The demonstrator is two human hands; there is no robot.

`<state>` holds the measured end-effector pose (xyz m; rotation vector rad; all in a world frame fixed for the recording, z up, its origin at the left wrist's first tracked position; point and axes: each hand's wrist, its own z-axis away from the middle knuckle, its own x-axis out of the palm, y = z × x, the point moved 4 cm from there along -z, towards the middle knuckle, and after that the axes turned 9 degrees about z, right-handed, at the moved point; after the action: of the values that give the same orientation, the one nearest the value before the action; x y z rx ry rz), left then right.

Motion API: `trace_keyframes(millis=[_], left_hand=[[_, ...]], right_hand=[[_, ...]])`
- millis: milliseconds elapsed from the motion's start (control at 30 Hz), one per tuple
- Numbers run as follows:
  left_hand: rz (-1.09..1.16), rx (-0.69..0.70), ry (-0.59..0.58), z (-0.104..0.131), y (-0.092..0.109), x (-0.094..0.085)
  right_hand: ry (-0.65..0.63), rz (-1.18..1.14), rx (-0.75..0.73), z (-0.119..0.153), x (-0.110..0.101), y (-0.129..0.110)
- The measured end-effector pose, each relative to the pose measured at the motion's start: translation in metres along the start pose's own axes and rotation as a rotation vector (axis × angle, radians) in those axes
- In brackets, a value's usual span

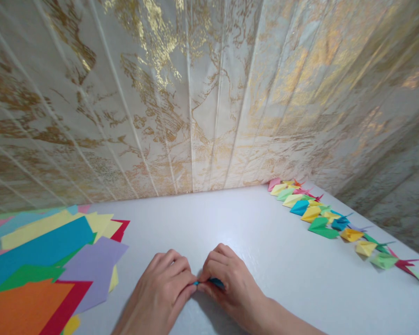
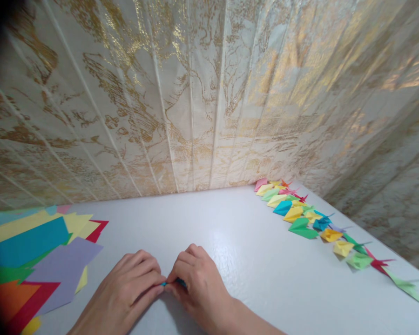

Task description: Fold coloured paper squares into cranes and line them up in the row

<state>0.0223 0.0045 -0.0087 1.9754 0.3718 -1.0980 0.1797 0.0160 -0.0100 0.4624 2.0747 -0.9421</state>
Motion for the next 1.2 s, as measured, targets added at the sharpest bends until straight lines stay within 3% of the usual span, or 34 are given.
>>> trace_keyframes(millis=[333, 400, 500, 533, 633, 667, 800, 933, 1067, 1200], left_hand=[[0.086, -0.136, 0.017, -0.009, -0.007, -0.019], [0.143, -0.212, 0.045, -0.010, -0.013, -0.022], [0.307, -0.327, 0.118, -0.011, -0.023, -0.024], [0.380, -0.358, 0.135, -0.011, -0.025, -0.023], [0.577, -0.430, 0.155, -0.012, -0.025, -0.014], [0.624, -0.448, 0.163, -0.012, -0.023, -0.011], [0.702, -0.477, 0.166, -0.010, -0.016, 0.001], [0.692, -0.432, 0.153, -0.009, -0.014, 0.005], [0.644, -0.440, 0.179, -0.007, -0.017, 0.005], [0.687, -0.456, 0.126, -0.008, -0.013, 0.003]], right_hand=[[0.016, -0.201, 0.160, -0.013, -0.033, 0.031], [0.092, -0.277, 0.230, -0.015, -0.045, 0.045], [0.334, -0.341, 0.454, -0.012, -0.060, 0.067], [0.318, -0.379, 0.476, -0.013, -0.057, 0.067], [-0.013, -0.673, 0.492, -0.015, -0.022, 0.049], [-0.072, -0.785, 0.495, -0.015, -0.010, 0.040], [-0.044, -0.970, 0.587, -0.013, 0.016, 0.018], [0.014, -0.930, 0.649, -0.010, 0.013, 0.019], [0.007, -0.952, 0.647, -0.011, 0.009, 0.022], [-0.007, -0.997, 0.647, -0.010, 0.011, 0.023]])
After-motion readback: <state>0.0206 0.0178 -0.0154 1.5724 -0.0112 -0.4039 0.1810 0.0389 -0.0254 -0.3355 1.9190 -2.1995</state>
